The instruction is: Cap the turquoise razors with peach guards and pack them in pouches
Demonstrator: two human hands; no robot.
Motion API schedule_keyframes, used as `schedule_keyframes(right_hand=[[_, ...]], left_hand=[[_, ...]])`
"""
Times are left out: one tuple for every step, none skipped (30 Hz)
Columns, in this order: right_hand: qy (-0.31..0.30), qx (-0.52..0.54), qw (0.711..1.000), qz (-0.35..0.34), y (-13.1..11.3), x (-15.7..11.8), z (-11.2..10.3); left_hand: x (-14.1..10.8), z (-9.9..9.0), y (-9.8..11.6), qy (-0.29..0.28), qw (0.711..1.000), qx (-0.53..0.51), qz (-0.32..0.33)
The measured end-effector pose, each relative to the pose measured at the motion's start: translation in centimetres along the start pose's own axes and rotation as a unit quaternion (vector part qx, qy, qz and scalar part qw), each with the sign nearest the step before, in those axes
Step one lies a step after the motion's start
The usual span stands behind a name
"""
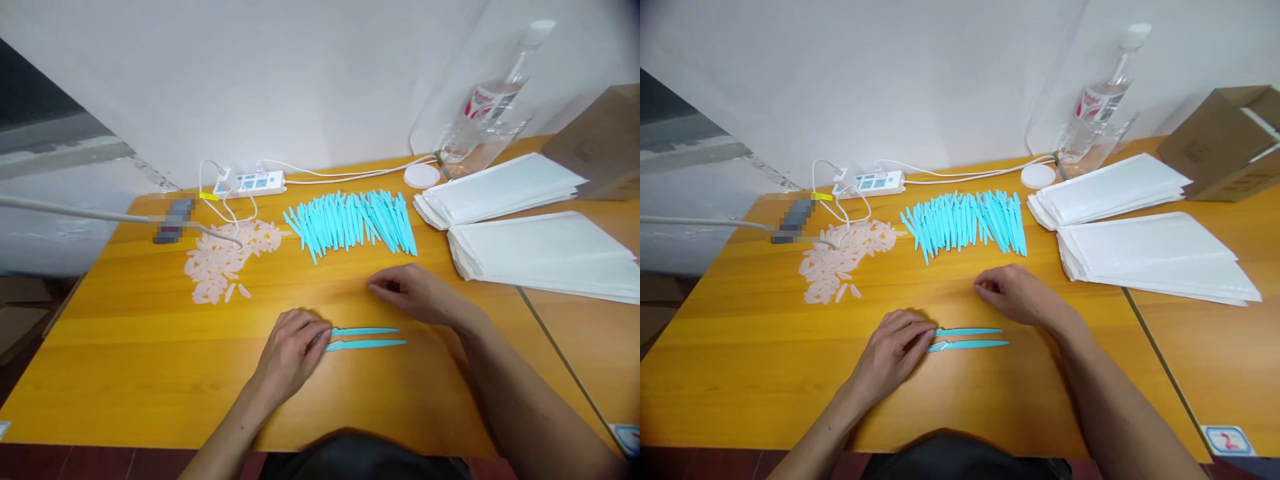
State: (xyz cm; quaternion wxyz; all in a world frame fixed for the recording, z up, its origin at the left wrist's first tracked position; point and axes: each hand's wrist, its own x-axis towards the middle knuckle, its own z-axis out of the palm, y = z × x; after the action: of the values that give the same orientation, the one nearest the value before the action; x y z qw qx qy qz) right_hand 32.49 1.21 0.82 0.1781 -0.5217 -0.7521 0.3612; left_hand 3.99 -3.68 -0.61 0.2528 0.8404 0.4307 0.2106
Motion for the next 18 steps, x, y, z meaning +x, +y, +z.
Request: schedule_keyframes(right_hand=[[0.028,-0.011,0.999,0.019,0.2,0.0,-0.4],[0.063,-0.021,0.997,0.039,0.4,0.0,-0.7],[0.103,-0.031,0.992,0.060,0.7,0.1,-1.1],[0.144,-0.043,0.985,0.083,0.9,0.2,-1.4],[0.183,-0.058,0.976,0.106,1.2,0.4,-1.8],[0.215,-0.077,0.965,0.128,1.4,0.6,-2.1],[0.240,-0.099,0.954,0.148,1.7,0.9,-2.3],[0.255,-0.122,0.945,0.163,1.9,1.3,-2.6],[0.262,-0.146,0.938,0.176,2.0,1.8,-2.7],[0.263,-0.168,0.932,0.186,2.2,2.3,-2.9],[0.261,-0.189,0.926,0.195,2.3,3.0,-3.0],[0.257,-0.209,0.922,0.203,2.3,3.7,-3.0],[0.252,-0.227,0.917,0.211,2.3,4.4,-3.0],[0.247,-0.244,0.911,0.220,2.4,5.2,-2.9],[0.243,-0.258,0.907,0.229,2.4,5.9,-2.9],[0.239,-0.268,0.903,0.236,2.5,6.5,-2.8],[0.235,-0.272,0.901,0.242,2.6,7.1,-2.8],[0.233,-0.269,0.901,0.248,2.8,7.6,-2.8]], left_hand=[[0.0,0.2,0.1,0.013,1.000,0.016,0.015],[0.0,0.5,0.2,0.020,0.999,0.030,0.032],[0.1,0.8,0.4,0.019,0.998,0.042,0.052],[0.2,1.1,0.5,0.010,0.996,0.051,0.075],[0.2,1.4,0.7,-0.003,0.994,0.057,0.097],[0.3,1.7,0.9,-0.016,0.991,0.060,0.116],[0.2,2.0,1.1,-0.027,0.990,0.060,0.128],[0.1,2.2,1.2,-0.034,0.989,0.057,0.133],[-0.1,2.4,1.4,-0.036,0.989,0.054,0.135],[-0.3,2.6,1.5,-0.038,0.989,0.050,0.136],[-0.5,2.7,1.6,-0.039,0.989,0.046,0.136],[-0.8,2.7,1.8,-0.040,0.989,0.042,0.137],[-1.0,2.8,1.9,-0.041,0.989,0.039,0.139],[-1.2,2.7,2.0,-0.043,0.989,0.037,0.139],[-1.4,2.7,2.1,-0.047,0.988,0.035,0.140],[-1.5,2.7,2.2,-0.052,0.988,0.032,0.139],[-1.5,2.5,2.3,-0.054,0.988,0.029,0.140],[-1.5,2.4,2.3,-0.055,0.988,0.024,0.140]])
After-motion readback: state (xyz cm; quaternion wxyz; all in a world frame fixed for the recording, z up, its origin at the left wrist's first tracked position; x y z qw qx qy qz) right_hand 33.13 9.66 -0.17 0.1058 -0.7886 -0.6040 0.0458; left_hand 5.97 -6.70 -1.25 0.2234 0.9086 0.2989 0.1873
